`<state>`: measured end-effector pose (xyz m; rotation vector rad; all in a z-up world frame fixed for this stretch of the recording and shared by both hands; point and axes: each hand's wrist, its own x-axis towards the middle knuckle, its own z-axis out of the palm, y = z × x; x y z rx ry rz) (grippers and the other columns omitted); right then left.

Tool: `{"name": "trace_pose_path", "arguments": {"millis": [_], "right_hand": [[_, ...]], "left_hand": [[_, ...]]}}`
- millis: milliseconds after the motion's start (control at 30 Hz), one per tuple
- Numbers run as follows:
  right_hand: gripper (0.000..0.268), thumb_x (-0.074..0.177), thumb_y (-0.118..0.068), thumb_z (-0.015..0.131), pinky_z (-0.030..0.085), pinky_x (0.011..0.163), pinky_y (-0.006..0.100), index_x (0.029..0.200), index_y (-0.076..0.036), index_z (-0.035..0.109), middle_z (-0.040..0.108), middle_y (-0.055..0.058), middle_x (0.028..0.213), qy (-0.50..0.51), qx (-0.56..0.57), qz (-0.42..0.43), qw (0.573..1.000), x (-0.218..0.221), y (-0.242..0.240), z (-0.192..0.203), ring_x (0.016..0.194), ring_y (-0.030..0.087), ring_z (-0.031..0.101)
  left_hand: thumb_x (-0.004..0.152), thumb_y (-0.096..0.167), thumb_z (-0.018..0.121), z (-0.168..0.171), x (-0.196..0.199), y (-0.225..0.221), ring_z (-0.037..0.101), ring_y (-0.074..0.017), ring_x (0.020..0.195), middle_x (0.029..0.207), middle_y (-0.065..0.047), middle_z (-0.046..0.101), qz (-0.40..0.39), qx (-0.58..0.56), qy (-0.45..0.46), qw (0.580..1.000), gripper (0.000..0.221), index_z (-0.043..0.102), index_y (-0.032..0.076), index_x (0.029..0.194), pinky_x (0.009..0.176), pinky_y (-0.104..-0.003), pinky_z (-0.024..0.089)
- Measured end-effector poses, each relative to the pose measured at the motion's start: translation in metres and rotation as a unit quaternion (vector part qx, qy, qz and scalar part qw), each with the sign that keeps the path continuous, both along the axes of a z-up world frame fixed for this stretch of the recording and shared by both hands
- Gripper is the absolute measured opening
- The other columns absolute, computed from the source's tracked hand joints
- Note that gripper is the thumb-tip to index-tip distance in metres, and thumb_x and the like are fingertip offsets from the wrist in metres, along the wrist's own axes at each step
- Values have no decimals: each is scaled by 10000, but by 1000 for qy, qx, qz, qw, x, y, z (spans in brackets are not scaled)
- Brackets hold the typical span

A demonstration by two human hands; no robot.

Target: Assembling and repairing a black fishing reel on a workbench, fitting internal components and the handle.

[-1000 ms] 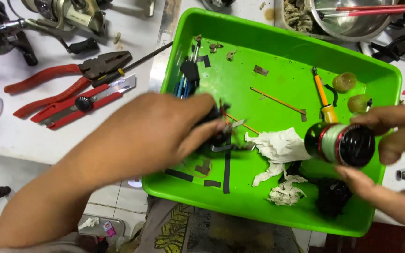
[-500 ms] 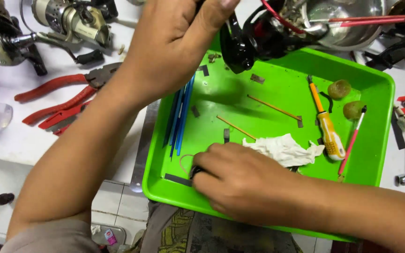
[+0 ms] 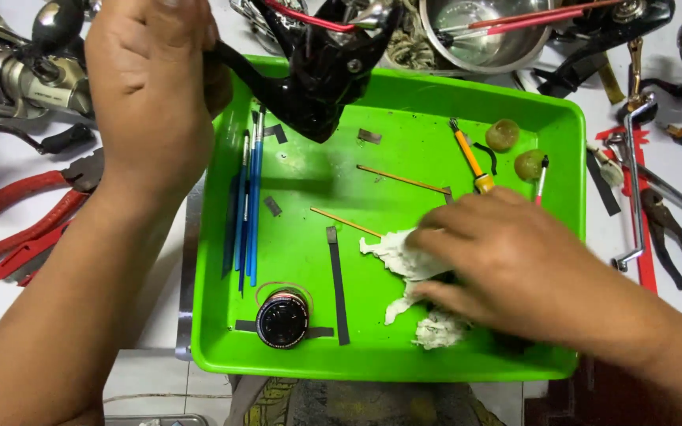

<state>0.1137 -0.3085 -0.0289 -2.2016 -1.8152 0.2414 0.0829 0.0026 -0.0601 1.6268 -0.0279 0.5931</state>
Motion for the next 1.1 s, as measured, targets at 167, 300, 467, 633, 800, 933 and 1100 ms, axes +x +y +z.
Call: {"name": "trace_pose_path", "arguments": {"millis": [167, 300, 467, 633, 800, 933, 1100], "right_hand": [[211, 864, -230, 781, 605, 758, 448, 1050, -133, 789, 787, 44, 823, 27, -84, -84, 993, 0, -27, -21, 712, 247, 746], [170, 864, -177, 757, 523, 725, 445, 1025, -125, 762, 733, 53, 803, 40, -41, -82, 995, -5, -37, -14, 705, 298, 672], [196, 969, -303, 674, 466, 798, 426, 1094, -166, 738, 682, 42, 897, 150, -96, -29, 984, -12, -41, 1, 804, 287, 647], [430, 839, -297, 763, 596, 861, 329, 1193, -71, 667, 721, 102, 1126, 120, 94, -195, 969, 16, -16, 30, 863, 177, 710], [1069, 717, -183, 876, 536, 1107, 392, 1568, -113, 232, 393, 250, 1603, 246, 199, -211, 925, 38, 11, 44, 1367, 353, 568], [994, 684, -215, 898, 516, 1119, 368, 1517, -162, 357, 508, 167, 1535, 306, 190, -208, 909, 37, 26, 58, 1341, 260, 605], [682, 707, -345, 911, 400, 1146, 344, 1321, -188, 659, 654, 68, 1346, 180, 173, -200, 947, 48, 24, 39, 1290, 194, 602]], "left_hand": [[1061, 599, 467, -1, 2, -6, 356, -120, 575, 792, -40, 380, 28, -5, -1, 1000, 529, 403, 97, 908, 511, -272, 298], [1064, 600, 449, -8, 5, -10, 381, -100, 580, 803, -26, 406, 41, 21, -17, 999, 506, 411, 129, 883, 468, -244, 327], [1130, 511, 353, -24, 11, -7, 425, -168, 691, 776, -46, 436, 19, 145, -69, 987, 522, 410, 111, 799, 640, -352, 338], [1076, 525, 407, -15, 15, -22, 408, -122, 606, 675, 2, 417, -89, 110, -31, 989, 503, 429, 129, 767, 572, -291, 334], [943, 652, 493, -6, 39, -40, 341, -94, 470, 627, -23, 398, -218, -86, 89, 968, 540, 436, 152, 745, 384, -233, 281], [862, 652, 558, 3, 54, -49, 354, -123, 422, 595, -47, 422, -263, -225, 167, 923, 520, 441, 158, 750, 327, -250, 255], [857, 629, 575, -2, 60, -53, 273, -91, 405, 528, 20, 238, -297, -307, 217, 878, 518, 410, 153, 739, 334, -244, 300]]}}
